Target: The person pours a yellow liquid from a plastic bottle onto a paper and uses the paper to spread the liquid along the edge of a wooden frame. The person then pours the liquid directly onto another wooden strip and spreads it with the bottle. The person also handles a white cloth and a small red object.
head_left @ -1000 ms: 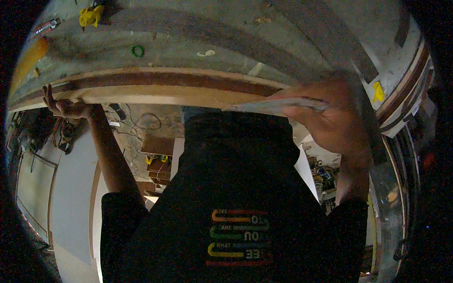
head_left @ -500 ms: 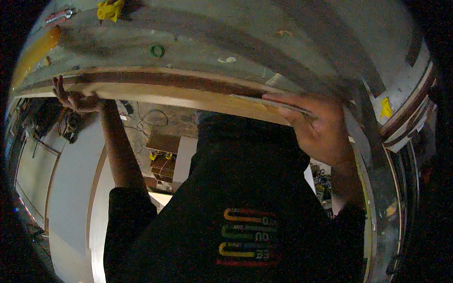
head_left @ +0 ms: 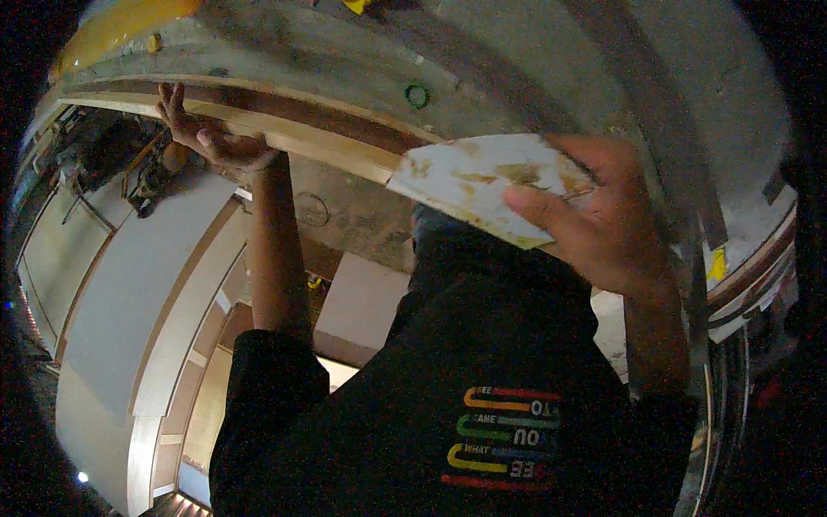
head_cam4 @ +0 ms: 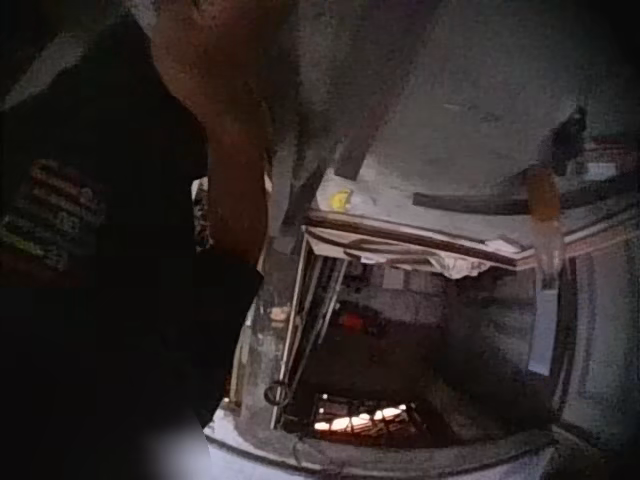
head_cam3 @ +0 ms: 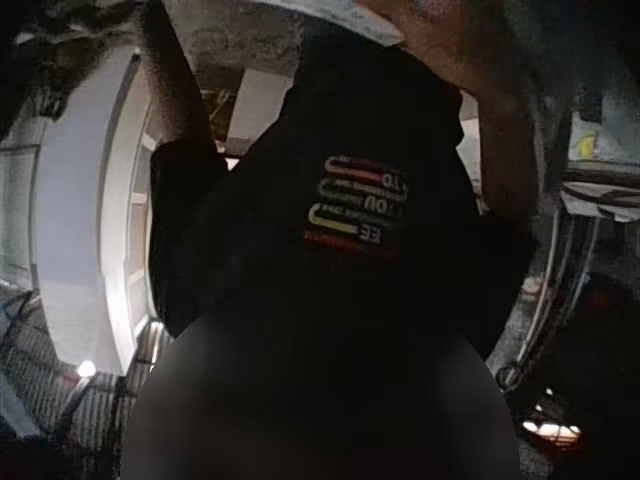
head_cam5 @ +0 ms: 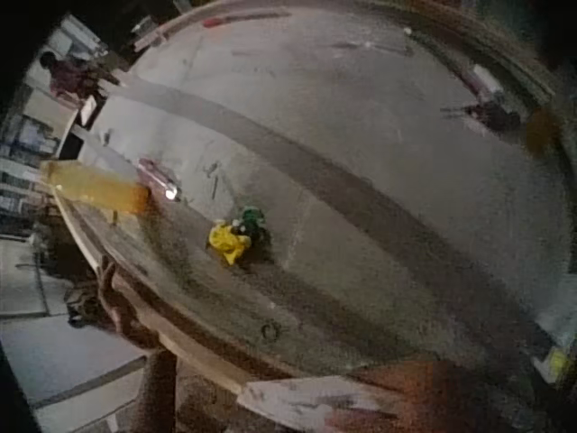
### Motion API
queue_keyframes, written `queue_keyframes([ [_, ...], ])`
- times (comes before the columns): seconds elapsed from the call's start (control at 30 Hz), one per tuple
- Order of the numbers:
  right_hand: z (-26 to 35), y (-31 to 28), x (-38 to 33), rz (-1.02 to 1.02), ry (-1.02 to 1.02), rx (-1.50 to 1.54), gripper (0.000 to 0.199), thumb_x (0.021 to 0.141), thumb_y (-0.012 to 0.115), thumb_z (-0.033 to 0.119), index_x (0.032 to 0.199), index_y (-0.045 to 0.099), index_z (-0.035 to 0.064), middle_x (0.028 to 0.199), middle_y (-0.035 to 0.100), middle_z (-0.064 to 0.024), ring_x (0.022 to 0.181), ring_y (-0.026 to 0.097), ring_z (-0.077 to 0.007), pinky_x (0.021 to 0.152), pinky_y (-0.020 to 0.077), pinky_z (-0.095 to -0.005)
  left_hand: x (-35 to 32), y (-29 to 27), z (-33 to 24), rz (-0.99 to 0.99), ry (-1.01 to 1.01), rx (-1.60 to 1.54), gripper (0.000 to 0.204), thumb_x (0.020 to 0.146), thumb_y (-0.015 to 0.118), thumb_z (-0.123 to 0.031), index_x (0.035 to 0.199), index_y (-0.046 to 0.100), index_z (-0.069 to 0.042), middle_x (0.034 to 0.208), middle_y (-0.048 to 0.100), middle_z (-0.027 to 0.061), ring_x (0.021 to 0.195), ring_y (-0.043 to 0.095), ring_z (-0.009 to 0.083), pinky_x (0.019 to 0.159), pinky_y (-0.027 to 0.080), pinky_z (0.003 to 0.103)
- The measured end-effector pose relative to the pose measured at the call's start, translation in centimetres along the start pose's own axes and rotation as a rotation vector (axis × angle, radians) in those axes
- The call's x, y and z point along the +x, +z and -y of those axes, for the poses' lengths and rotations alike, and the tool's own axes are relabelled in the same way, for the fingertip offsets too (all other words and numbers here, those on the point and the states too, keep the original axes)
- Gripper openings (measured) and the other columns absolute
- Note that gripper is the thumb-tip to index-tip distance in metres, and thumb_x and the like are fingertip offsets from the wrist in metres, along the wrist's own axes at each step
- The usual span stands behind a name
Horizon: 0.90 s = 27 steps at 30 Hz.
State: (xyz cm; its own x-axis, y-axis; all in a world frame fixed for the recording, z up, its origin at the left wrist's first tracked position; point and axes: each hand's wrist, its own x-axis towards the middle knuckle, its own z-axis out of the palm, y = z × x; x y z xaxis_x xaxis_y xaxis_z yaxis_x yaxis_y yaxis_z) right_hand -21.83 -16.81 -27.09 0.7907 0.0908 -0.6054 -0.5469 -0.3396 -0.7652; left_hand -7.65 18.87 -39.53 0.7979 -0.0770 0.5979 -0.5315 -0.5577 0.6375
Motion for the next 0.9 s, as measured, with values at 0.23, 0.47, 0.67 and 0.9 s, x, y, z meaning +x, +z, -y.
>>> queue_keyframes([
  [0.23, -4.2, -4.9, -4.4, -0.175, 0.086, -0.366, 0.039, 0.08, 0.084, 0.017, 0.11, 0.07, -0.004, 0.099, 0.074, -0.013, 0.09, 0.071, -0.0213, 0.084, 0.0557, -0.0341, -0.5, -0.5, 0.3, -0.083, 0.051, 0.032, 0.067, 0.1, 0.035, -0.057, 0.134, 0.049, -0.001, 0.142, 0.05, 0.0196, 0.139, 0.041, 0.0393, 0.12, 0.02, 0.059],
  [0.47, -9.1, -3.5, -8.5, -0.198, 0.051, -0.165, 0.042, 0.078, 0.087, 0.021, 0.106, 0.07, -0.0051, 0.098, 0.074, -0.0117, 0.094, 0.069, -0.0188, 0.086, 0.0544, -0.0325, -0.6, 0.1, -0.6, -0.155, -0.062, -0.011, 0.059, 0.1, 0.035, -0.052, 0.122, 0.061, -0.003, 0.139, 0.053, 0.0173, 0.14, 0.041, 0.0345, 0.119, 0.025, 0.058],
  [0.67, -10.5, 2.7, -7.7, -0.464, 0.215, 0.196, 0.042, 0.084, 0.086, 0.022, 0.111, 0.067, -0.003, 0.105, 0.072, -0.0113, 0.097, 0.067, -0.0166, 0.089, 0.054, -0.0329, 0.1, -1.6, 1.8, -0.129, 0.14, 0.052, 0.056, 0.1, 0.036, -0.048, 0.122, 0.062, -0.003, 0.137, 0.056, 0.0164, 0.14, 0.042, 0.0336, 0.117, 0.028, 0.055],
  [0.9, -8.8, -0.8, -8.8, -0.269, 0.068, 0.442, 0.042, 0.086, 0.083, 0.021, 0.117, 0.065, -0.0009, 0.111, 0.072, -0.0096, 0.101, 0.067, -0.0171, 0.091, 0.0539, -0.0334, -0.1, -1.4, 1.5, -0.139, 0.245, 0.198, 0.051, 0.103, 0.033, -0.04, 0.122, 0.062, -0.003, 0.133, 0.061, 0.0151, 0.136, 0.046, 0.0344, 0.111, 0.034, 0.054],
])
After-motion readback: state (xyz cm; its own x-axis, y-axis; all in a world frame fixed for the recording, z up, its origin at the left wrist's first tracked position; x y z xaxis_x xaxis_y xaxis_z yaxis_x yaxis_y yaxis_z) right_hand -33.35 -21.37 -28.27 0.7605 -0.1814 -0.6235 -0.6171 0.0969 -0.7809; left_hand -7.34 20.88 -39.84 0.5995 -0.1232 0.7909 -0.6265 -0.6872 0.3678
